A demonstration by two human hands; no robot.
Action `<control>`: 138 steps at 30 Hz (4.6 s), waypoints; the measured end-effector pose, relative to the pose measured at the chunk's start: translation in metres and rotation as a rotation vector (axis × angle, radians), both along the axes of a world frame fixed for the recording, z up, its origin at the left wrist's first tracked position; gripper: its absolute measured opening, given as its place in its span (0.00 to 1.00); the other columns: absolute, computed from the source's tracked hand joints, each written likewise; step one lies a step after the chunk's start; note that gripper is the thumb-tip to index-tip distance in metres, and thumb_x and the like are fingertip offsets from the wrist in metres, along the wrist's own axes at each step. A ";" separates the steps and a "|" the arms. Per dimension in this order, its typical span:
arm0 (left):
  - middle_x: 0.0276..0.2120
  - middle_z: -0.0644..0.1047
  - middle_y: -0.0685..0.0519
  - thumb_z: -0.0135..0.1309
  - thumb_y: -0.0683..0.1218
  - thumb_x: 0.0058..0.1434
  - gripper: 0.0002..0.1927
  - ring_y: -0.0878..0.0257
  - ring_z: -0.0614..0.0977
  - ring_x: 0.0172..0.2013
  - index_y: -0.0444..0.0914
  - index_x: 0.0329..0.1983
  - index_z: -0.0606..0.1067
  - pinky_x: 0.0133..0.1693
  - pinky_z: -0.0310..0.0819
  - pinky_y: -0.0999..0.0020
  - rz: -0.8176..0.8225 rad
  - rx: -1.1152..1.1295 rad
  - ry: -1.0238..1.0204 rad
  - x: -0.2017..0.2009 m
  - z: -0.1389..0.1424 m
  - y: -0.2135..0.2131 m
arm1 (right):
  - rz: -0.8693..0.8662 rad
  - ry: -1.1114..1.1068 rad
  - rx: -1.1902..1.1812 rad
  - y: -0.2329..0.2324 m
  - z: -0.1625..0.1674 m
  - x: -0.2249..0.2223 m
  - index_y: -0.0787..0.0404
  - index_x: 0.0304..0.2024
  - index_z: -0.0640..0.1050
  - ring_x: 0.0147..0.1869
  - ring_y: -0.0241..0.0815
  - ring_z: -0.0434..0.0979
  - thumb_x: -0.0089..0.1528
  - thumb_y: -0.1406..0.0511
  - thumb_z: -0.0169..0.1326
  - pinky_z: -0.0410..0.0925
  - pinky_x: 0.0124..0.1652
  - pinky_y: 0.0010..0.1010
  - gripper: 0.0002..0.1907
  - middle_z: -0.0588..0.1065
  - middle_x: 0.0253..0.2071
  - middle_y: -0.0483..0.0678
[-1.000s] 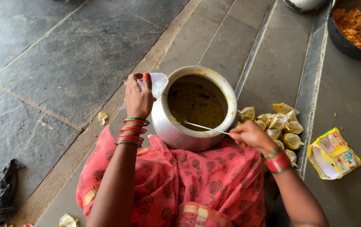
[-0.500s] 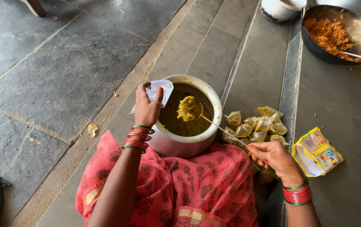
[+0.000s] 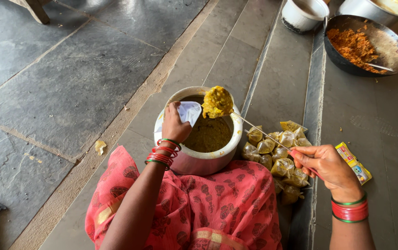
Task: The person sits on the floor and fills small clear plastic bags with a yellow cooked food mixture from a large pot using a long-handled ladle. She opens each bag, spoons the mixture in, ties the bag closed, and places the finished bags in a pile beside her, repeating the cycle.
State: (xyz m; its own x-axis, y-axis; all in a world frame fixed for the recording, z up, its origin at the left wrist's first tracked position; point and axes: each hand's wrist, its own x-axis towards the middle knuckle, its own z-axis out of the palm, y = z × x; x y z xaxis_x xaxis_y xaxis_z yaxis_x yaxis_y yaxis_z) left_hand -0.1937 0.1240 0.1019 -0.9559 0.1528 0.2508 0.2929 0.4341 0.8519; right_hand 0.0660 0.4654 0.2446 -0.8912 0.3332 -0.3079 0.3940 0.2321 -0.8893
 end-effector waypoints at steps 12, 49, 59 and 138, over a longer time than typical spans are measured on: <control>0.60 0.69 0.44 0.66 0.42 0.44 0.45 0.48 0.71 0.61 0.39 0.67 0.62 0.60 0.67 0.58 -0.076 0.061 -0.231 0.007 0.007 0.021 | -0.026 0.141 0.424 -0.061 0.001 -0.029 0.66 0.46 0.85 0.23 0.31 0.70 0.60 0.67 0.61 0.66 0.24 0.24 0.14 0.80 0.25 0.46; 0.66 0.64 0.48 0.64 0.34 0.46 0.48 0.57 0.84 0.47 0.34 0.72 0.58 0.44 0.83 0.68 0.013 0.513 -0.366 0.001 0.011 0.022 | 0.025 0.548 1.397 -0.168 -0.005 -0.003 0.62 0.51 0.81 0.38 0.47 0.83 0.52 0.77 0.55 0.74 0.39 0.36 0.24 0.83 0.40 0.48; 0.65 0.65 0.46 0.65 0.33 0.47 0.47 0.57 0.82 0.50 0.33 0.71 0.59 0.44 0.84 0.69 0.036 0.499 -0.283 -0.005 -0.003 0.022 | -0.205 0.503 0.636 -0.108 -0.056 -0.014 0.62 0.51 0.83 0.36 0.33 0.84 0.59 0.73 0.61 0.75 0.36 0.25 0.17 0.84 0.40 0.47; 0.31 0.77 0.48 0.63 0.42 0.54 0.03 0.51 0.80 0.33 0.39 0.32 0.84 0.36 0.74 0.57 -0.244 -0.097 0.285 0.062 0.039 -0.051 | 0.091 0.451 -0.757 -0.142 -0.169 -0.153 0.63 0.42 0.74 0.34 0.31 0.65 0.67 0.74 0.49 0.63 0.37 0.22 0.04 0.68 0.36 0.40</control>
State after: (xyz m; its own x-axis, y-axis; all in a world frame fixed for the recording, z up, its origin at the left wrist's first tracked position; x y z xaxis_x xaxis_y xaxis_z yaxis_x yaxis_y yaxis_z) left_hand -0.1318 0.0728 0.1411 -0.7828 0.4028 0.4744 0.6164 0.3970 0.6800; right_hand -0.0872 0.3236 0.0758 -0.9941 0.1039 -0.0300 -0.0224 -0.4685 -0.8832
